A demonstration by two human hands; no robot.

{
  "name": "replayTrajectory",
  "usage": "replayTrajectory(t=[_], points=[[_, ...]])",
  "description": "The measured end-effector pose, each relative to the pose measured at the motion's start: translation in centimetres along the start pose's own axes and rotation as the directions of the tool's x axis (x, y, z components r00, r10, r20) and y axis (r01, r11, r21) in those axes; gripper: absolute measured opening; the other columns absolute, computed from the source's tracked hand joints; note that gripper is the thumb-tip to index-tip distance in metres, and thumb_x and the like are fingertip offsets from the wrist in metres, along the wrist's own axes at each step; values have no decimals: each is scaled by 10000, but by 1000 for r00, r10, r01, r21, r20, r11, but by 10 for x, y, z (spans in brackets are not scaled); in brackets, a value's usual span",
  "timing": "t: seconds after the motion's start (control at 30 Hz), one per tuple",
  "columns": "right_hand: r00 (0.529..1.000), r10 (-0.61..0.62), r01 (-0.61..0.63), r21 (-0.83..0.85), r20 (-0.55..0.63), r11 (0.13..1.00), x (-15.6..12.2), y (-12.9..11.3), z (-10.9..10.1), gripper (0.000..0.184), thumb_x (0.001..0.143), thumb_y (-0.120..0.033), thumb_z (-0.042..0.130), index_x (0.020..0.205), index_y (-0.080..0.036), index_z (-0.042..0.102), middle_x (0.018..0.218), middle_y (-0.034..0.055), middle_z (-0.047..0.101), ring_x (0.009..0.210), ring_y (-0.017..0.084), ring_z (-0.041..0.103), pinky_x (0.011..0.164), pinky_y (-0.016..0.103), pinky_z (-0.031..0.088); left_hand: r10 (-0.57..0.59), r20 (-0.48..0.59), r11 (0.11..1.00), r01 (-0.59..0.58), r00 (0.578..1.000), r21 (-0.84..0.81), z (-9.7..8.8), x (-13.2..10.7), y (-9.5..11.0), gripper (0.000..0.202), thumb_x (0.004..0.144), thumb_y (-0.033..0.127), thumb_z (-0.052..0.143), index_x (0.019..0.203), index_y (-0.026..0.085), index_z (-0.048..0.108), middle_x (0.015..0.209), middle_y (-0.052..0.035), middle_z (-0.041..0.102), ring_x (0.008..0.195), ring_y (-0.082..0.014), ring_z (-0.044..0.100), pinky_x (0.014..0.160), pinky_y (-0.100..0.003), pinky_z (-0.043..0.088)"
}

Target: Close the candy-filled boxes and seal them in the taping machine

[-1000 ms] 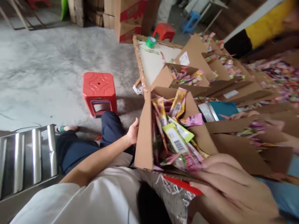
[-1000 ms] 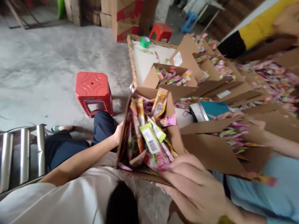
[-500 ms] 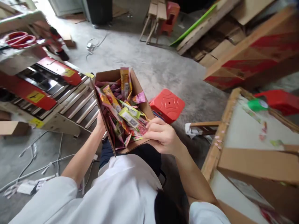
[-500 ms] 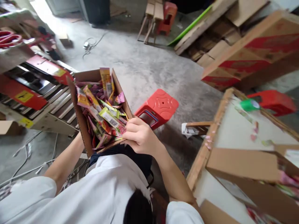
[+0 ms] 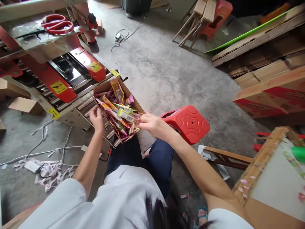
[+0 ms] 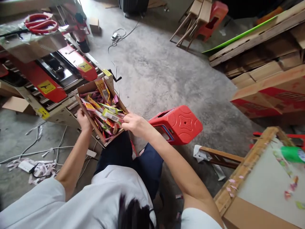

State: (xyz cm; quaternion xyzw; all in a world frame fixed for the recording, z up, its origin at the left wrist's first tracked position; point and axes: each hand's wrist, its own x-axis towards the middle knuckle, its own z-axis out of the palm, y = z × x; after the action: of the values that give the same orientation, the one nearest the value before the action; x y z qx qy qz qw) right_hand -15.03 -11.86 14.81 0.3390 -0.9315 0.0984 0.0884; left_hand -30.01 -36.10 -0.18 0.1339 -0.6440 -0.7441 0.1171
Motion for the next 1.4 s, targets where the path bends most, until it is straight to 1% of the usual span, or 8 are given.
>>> replayTrajectory(t=[0.13,0.27,0.4,0.6,0.87,1.1,1.23,1.4], points=[[981,185,-178,116,-53,977,8,-40,-16,475,926,-385,652,1342,-180,551,1390,173,529,1416,299,406,1206,580,297,322,288,943,-334,902,-9,-8,30,58,592,943,676,448,1355,258,525,1404,-49,586,1286,-226,557,1012,-351,505],[908,418,-410,202,4,889,49,-67,-9,974,852,-672,625,1590,-183,221,1662,201,114,1555,370,54,1215,600,247,368,621,922,-358,693,-146,0,51,106,598,900,639,567,1378,280,556,1352,-14,652,1259,-269,582,1086,-477,482],[780,624,-625,98,44,774,106,-50,24,931,907,-648,563,1617,-203,157,1683,183,16,1550,402,-3,1206,598,216,297,707,944,-311,642,-114,4,59,118,495,799,545,746,1239,332,670,1219,58,724,1185,-268,628,1112,-547,479],[759,631,-636,-20,161,771,128,-28,62,625,984,-489,469,1554,-259,358,1659,157,201,1461,384,292,1112,558,320,263,732,949,-303,628,-82,-5,56,124,392,792,503,766,1139,321,741,1195,48,735,1128,-261,656,1075,-519,508],[735,624,-612,-138,265,779,130,-31,77,600,939,-413,528,1476,-155,459,1449,260,468,1361,441,390,1094,629,291,-78,926,814,-513,370,274,21,57,160,213,718,455,740,767,255,796,736,-58,732,718,-215,659,684,-340,518],[836,533,-547,258,126,796,106,-5,78,632,874,-340,581,1466,-161,448,1469,186,480,1391,354,390,1142,559,318,212,687,573,-658,695,489,50,39,118,198,809,369,601,736,202,678,612,-10,576,677,-169,566,730,-309,464],[870,490,-376,559,-62,739,97,1,75,501,853,-170,471,1347,-149,547,1478,111,506,1406,207,435,1176,369,369,322,671,434,-734,668,523,55,37,101,164,822,354,626,905,217,660,865,-66,650,953,-250,590,923,-393,454],[809,536,-392,459,-241,797,88,-19,37,397,930,-108,341,1138,-163,674,1414,99,575,1449,211,396,1265,436,228,199,703,309,-725,682,616,60,32,98,280,948,388,461,1012,170,624,1062,-156,665,1167,-326,575,1058,-484,362]])
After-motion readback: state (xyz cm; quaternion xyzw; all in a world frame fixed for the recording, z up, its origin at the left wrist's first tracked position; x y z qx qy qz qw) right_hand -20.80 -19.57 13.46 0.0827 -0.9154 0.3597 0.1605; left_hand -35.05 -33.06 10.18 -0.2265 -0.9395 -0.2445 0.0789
